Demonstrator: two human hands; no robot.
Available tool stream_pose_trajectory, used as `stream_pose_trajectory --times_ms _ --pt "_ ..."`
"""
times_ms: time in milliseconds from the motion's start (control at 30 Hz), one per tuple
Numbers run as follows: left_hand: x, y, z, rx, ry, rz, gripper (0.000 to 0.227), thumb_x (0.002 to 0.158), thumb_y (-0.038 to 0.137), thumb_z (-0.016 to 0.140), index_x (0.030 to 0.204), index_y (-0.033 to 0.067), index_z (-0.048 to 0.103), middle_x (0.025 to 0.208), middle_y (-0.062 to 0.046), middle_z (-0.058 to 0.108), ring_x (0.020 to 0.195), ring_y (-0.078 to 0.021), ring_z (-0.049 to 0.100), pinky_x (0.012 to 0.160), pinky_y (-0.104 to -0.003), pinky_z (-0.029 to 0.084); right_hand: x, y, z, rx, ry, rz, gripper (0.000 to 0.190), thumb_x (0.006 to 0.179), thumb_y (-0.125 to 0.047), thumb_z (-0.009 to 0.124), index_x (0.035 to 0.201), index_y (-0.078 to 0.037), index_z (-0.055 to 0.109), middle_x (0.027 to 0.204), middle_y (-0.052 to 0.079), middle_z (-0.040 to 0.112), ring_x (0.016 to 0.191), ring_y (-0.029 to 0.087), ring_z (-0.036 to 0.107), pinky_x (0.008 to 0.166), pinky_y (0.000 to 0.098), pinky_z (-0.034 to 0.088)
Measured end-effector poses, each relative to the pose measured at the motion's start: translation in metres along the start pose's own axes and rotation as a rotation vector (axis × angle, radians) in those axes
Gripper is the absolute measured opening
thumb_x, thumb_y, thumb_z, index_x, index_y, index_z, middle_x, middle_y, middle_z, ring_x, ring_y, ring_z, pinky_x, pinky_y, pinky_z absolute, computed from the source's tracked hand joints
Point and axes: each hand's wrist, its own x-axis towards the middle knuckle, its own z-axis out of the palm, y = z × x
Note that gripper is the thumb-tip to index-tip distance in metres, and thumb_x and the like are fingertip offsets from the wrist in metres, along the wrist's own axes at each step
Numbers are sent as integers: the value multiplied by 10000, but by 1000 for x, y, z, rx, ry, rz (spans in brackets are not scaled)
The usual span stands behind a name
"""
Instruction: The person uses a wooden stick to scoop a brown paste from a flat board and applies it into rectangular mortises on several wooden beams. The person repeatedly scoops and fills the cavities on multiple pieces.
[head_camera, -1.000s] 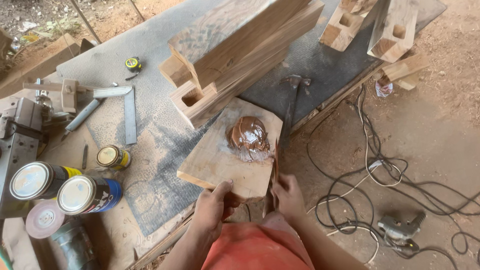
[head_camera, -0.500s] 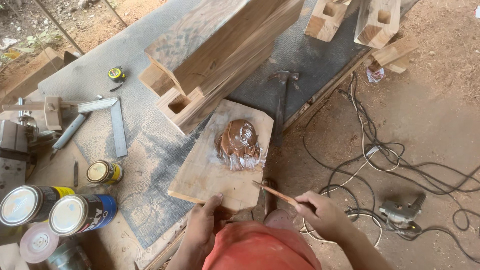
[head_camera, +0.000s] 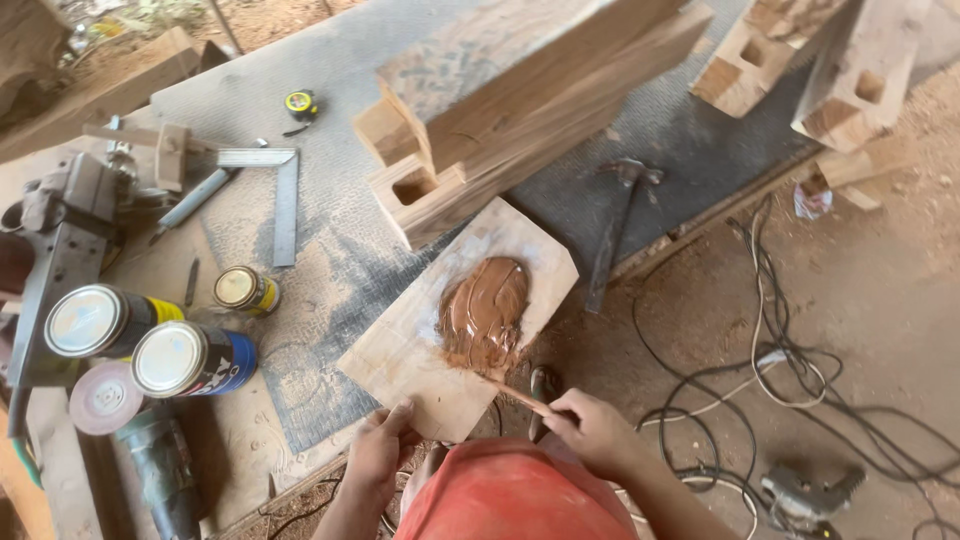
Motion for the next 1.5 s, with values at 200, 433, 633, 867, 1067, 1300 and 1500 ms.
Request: stream_pose_trajectory --times_ms 200,433,633,867,1067,1300,1500 --pt "23 -24 -9 -69 -62 46 404 957 362 641 1137 2 679 981 -104 752 851 -174 699 779 -311 561 44 7 6 -56 14 8 296 929 -365 653 982 -77 694 856 150 740 784 321 721 699 431 543" --pt "21 -28 0 4 86 -27 426 967 350 625 1214 2 623 1035 -139 756 852 -199 709 780 -356 559 82 32 -10 -97 118 -85 286 923 -347 672 964 -64 681 916 176 735 876 379 706 737 450 547" --pt "7 -19 13 -17 193 -50 500 970 321 643 1310 -19 504 1095 -184 723 880 -227 713 779 -375 580 114 38 -36 -152 129 -89 290 924 -354 679 990 -71 680 941 179 736 896 386 702 753 458 546" --pt "0 -14 30 -12 375 -19 545 943 311 682 1328 -17 478 1141 -194 692 934 -260 694 779 -396 587 150 14 -69 -256 54 17 324 905 -379 693 1048 -88 688 980 152 760 919 335 733 807 450 559" --pt "6 -18 39 306 510 78 687 907 362 669 1471 65 412 1247 -251 687 1125 -365 696 961 -431 539 168 -13 -81 -336 116 -230 397 865 -314 742 1171 -73 667 1113 175 711 1046 359 672 855 465 535" --pt "12 -27 29 541 342 7 992 913 425 645 1657 138 57 1322 -288 660 1218 -401 674 1024 -442 536 172 -28 -80 11 -444 148 292 863 -52 620 1150 2 620 925 153 722 737 244 712 630 384 563" --pt "-7 -20 25 136 151 32 1039 926 201 674 1651 202 -70 1079 -228 732 865 -282 699 735 -422 606 150 -26 -60 111 -159 69 350 886 -66 624 1228 9 616 1025 146 748 782 221 653 693 374 516"
